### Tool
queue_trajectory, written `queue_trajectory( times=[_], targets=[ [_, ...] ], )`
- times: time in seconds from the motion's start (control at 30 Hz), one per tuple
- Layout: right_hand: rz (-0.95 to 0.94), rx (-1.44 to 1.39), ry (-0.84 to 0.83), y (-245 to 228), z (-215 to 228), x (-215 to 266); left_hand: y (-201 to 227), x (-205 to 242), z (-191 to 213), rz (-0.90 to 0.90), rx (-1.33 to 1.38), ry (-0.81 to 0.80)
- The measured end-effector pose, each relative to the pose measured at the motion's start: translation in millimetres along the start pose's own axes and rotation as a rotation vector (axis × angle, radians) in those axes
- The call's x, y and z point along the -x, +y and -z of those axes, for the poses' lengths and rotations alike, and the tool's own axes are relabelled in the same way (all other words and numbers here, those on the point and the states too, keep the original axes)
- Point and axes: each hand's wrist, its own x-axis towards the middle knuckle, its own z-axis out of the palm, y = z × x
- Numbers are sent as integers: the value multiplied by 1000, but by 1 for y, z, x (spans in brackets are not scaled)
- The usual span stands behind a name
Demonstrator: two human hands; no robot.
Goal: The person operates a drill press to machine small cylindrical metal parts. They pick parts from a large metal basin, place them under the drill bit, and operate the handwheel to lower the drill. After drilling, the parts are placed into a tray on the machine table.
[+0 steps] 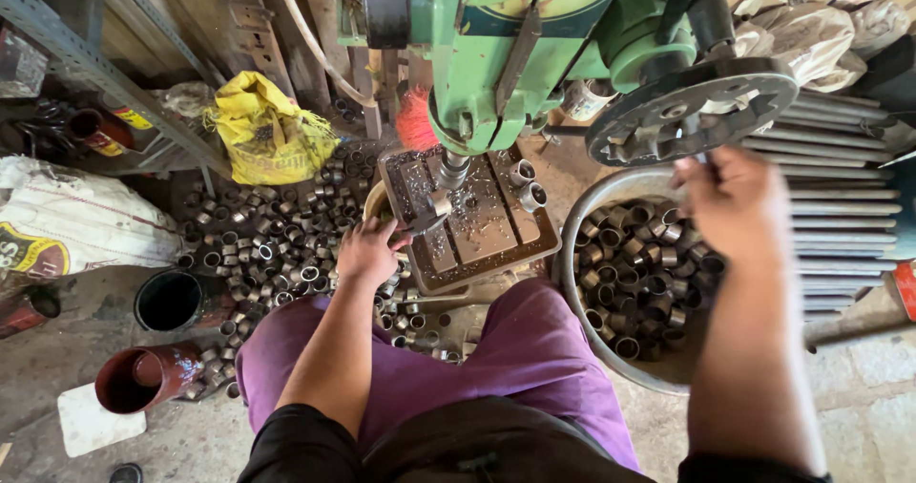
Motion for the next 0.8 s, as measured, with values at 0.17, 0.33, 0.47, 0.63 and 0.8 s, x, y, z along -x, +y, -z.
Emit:
queue_trajectory(
  times=[0.17, 0.33, 0.47, 0.63, 0.8],
  targets=[
    [156, -76, 159, 10, -29, 3, 2, -2, 4, 28, -12, -61],
    [136, -165, 150, 16, -34, 2, 1, 5, 9, -35, 100, 105],
    [309, -154, 200, 19, -37, 1, 5, 7, 16, 11, 115, 57],
    [260, -92, 230, 17, -39, 1, 5, 7, 15, 2, 94, 92],
    [284, -91, 272, 14, -43, 1, 4, 7, 9, 4, -12, 73]
  ],
)
